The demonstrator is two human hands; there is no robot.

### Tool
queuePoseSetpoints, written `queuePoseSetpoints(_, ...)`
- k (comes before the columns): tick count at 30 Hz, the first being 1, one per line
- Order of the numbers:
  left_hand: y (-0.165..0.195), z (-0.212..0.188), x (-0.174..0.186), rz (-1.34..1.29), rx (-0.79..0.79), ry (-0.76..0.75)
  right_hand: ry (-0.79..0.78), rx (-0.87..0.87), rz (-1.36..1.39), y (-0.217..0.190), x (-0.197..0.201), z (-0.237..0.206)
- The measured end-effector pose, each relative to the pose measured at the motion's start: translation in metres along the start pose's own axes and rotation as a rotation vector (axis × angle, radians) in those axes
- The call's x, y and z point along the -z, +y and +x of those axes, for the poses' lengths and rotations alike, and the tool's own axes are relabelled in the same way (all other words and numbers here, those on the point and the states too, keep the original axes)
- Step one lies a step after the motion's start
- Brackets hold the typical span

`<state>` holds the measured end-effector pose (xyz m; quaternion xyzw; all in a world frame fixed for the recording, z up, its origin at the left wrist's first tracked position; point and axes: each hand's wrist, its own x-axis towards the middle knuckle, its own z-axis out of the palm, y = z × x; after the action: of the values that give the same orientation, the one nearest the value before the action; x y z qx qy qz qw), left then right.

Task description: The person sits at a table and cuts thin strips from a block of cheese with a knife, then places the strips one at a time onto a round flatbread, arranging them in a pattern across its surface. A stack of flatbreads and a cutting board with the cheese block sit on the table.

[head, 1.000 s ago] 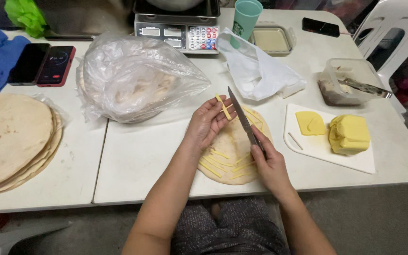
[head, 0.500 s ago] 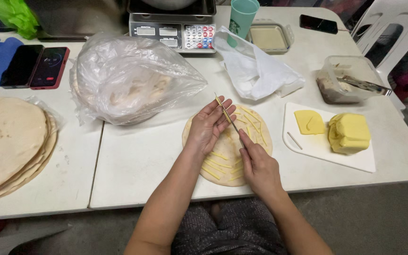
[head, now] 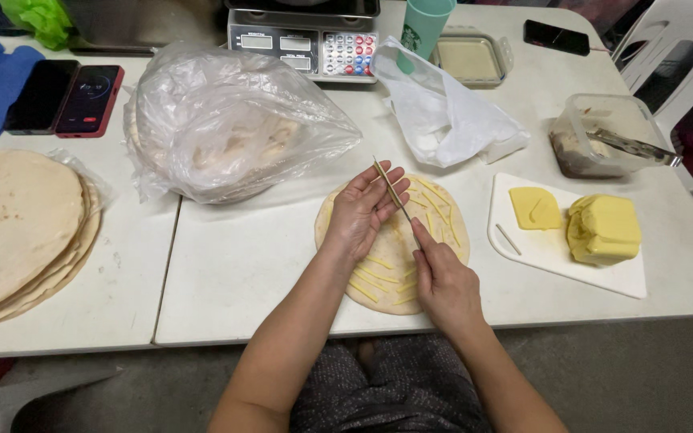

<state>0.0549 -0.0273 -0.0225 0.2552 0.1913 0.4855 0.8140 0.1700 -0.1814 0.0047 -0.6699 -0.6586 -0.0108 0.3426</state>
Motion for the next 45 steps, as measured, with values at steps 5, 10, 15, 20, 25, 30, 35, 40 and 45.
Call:
queuePoseSetpoints(5,-0.003,0.001,0.004,-0.004,0.010,-0.001,-0.027,0.020,-0.125,0.004,-0.001,0.002)
queuePoseSetpoints(10,-0.009,0.003,0.009,0.038,0.008,-0.002,-0.074,-0.002,-0.314,0.013,0.001,0.002)
queuePoseSetpoints(15,-0.007,0.011,0.011,-0.033,0.100,0.139,-0.019,-0.021,0.185,0.031,0.002,-0.007)
queuePoseSetpoints(20,-0.010,0.010,0.013,-0.084,0.149,-0.014,-0.295,-0.607,1.227,0.036,0.000,-0.008)
queuePoseSetpoints(25,-0.015,0.018,0.022,-0.160,0.109,-0.125,-0.392,-0.728,1.572,0.034,0.011,0.001)
queuePoseSetpoints(30,-0.018,0.028,0.030,-0.077,0.087,-0.104,-0.417,-0.746,1.610,0.035,0.016,0.006)
queuePoseSetpoints(35,-0.019,0.029,0.033,-0.045,0.113,-0.058,-0.431,-0.753,1.491,0.044,0.021,0.005)
queuePoseSetpoints(40,-0.007,0.023,0.030,0.037,0.102,-0.075,-0.373,-0.731,1.409,0.063,0.028,-0.001)
queuePoseSetpoints(45,0.040,0.007,0.022,0.668,-0.030,0.041,-0.145,-0.733,1.232,0.096,0.042,-0.009)
